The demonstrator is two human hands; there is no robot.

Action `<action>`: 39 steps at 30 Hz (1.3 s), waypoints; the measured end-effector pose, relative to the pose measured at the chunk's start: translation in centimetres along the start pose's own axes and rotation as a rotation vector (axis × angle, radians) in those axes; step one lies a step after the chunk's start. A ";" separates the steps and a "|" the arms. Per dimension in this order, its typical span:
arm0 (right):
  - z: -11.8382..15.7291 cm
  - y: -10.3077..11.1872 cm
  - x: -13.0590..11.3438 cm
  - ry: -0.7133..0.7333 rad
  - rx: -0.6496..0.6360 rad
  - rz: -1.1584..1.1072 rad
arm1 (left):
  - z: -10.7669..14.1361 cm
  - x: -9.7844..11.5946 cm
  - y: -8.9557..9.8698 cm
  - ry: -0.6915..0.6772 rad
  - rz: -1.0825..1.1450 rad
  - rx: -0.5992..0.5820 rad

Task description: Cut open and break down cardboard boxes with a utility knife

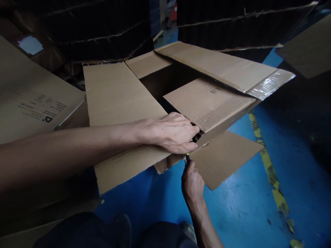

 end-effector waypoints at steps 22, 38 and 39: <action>-1.0 -2.7 1.0 -0.044 -0.094 -0.074 | -0.9 -0.2 -0.7 0.137 0.090 0.125; -1.7 -4.6 1.0 -0.049 -0.114 -0.078 | -0.9 0.0 -0.5 0.188 0.094 0.126; -1.6 -4.8 1.3 -0.050 -0.119 -0.079 | -0.9 0.0 -0.5 0.187 0.103 0.125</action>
Point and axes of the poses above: each hand's wrist, its own z-axis away from the middle knuckle, its own y-axis out of the back of the hand, x = y × z, the point moved 8 cm from there along -z, towards the middle knuckle, and after that the axes turned 1 degree about x, right-handed, at the moved point
